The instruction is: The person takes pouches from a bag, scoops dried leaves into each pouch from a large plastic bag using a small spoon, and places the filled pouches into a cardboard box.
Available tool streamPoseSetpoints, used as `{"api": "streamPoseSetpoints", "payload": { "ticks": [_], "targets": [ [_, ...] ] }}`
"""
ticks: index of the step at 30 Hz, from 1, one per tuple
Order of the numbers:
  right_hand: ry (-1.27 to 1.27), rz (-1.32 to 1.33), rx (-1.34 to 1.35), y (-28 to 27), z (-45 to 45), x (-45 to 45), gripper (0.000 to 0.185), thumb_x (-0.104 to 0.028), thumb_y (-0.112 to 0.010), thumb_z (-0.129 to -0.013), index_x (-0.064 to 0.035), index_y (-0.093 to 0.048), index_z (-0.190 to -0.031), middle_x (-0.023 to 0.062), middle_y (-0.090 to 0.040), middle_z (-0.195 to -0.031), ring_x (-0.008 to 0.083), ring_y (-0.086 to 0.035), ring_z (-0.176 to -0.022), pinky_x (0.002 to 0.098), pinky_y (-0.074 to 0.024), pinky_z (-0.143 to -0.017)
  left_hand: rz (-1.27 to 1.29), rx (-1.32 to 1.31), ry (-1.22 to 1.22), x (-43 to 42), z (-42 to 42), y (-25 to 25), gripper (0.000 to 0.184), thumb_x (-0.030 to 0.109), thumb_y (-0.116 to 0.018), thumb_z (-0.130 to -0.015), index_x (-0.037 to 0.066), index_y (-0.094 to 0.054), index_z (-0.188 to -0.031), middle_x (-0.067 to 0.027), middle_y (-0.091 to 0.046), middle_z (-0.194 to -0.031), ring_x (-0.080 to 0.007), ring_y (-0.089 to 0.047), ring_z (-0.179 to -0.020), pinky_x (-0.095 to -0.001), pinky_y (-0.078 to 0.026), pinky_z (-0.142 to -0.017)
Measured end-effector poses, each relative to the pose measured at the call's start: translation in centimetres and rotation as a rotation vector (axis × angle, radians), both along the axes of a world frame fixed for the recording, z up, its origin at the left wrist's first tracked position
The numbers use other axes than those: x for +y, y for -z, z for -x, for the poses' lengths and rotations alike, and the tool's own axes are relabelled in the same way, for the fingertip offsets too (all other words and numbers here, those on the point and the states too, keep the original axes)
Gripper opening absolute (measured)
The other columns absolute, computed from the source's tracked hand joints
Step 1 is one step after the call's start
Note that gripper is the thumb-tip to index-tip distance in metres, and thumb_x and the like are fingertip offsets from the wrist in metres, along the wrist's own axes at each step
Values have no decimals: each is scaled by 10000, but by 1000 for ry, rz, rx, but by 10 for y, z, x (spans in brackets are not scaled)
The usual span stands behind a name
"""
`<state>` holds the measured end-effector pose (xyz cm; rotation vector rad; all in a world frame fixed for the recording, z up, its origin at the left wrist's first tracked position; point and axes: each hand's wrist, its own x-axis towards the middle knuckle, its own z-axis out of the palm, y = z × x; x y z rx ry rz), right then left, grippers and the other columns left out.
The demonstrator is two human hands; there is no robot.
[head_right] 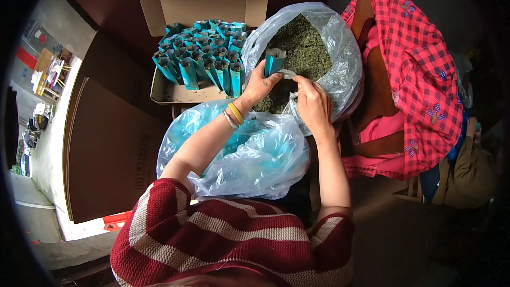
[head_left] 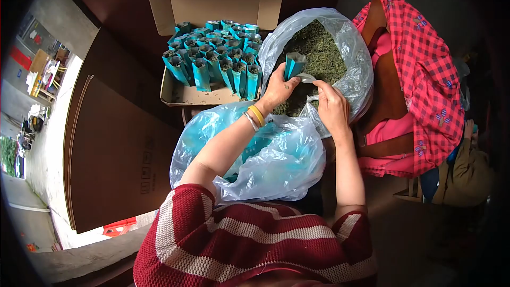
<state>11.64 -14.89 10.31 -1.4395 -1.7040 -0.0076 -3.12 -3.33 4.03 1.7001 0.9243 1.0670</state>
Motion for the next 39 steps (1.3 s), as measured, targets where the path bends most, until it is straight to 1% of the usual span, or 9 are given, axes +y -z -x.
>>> {"api": "streamPoseSetpoints", "payload": {
  "ticks": [3,8,15,19,21,24,26,34,39],
  "targets": [
    [54,35,33,10,-6,-4,185,-80,-533,-926,-45,-646,-1068,189,-679,-902,394,-646,-825,447,-511,-698,130,-95,-34,5,2,-2,395,107,-666,-837,28,-531,-1201,-56,-626,-1036,-144,-565,-890,-292,-471,-814],
    [60,1,155,32,-16,-9,190,-66,-529,-924,-44,-649,-1069,194,-681,-926,397,-649,-848,445,-514,-709,271,-214,-6,21,5,13,418,142,-697,-832,23,-533,-1198,-57,-627,-1051,-141,-566,-908,-307,-473,-823],
    [83,105,165,49,-26,-20,231,-56,-489,-954,-23,-631,-1134,169,-694,-991,284,-686,-899,363,-527,-776,-48,73,-103,-8,0,-15,473,164,-705,-789,0,-492,-1178,-168,-612,-939,-248,-572,-848,-361,-482,-801],
    [-5,135,221,55,-24,-15,244,-51,-479,-957,-16,-629,-1146,145,-699,-1013,249,-684,-909,345,-524,-788,-183,100,-280,-5,17,-28,545,222,-737,-799,-20,-495,-1223,-150,-625,-1002,-164,-575,-918,-320,-485,-827],
    [60,138,292,57,-24,-16,238,-74,-505,-935,-46,-652,-1120,173,-696,-974,291,-681,-893,374,-520,-774,-70,93,28,-7,40,-72,559,174,-728,-806,-6,-479,-1274,-141,-635,-1066,-166,-594,-956,-319,-496,-854],
    [48,155,276,60,-25,-15,237,-89,-501,-942,-45,-653,-1119,166,-696,-986,293,-678,-908,366,-518,-782,61,47,90,-6,94,-108,537,106,-701,-817,18,-480,-1298,-102,-637,-1082,-161,-606,-954,-315,-506,-851],
    [56,153,275,61,-24,-15,237,-97,-499,-946,-44,-654,-1118,162,-696,-993,294,-676,-915,363,-517,-786,81,-16,-33,0,136,-107,435,121,-725,-777,17,-542,-1158,-125,-654,-1022,-174,-613,-914,-322,-519,-779],
    [83,157,155,61,-18,-12,229,-127,-512,-952,-41,-658,-1107,153,-694,-1015,319,-665,-928,376,-511,-793,387,-159,-189,24,224,-31,485,8,-660,-749,37,-563,-1223,-75,-642,-1065,-175,-570,-1006,-324,-453,-912],
    [84,175,153,61,-18,-14,229,-142,-517,-953,-38,-661,-1097,151,-694,-1015,325,-663,-928,384,-509,-796,422,-106,-13,38,220,-20,496,21,-662,-755,41,-560,-1240,-86,-641,-1083,-181,-561,-1030,-331,-447,-925]
  ]
}}
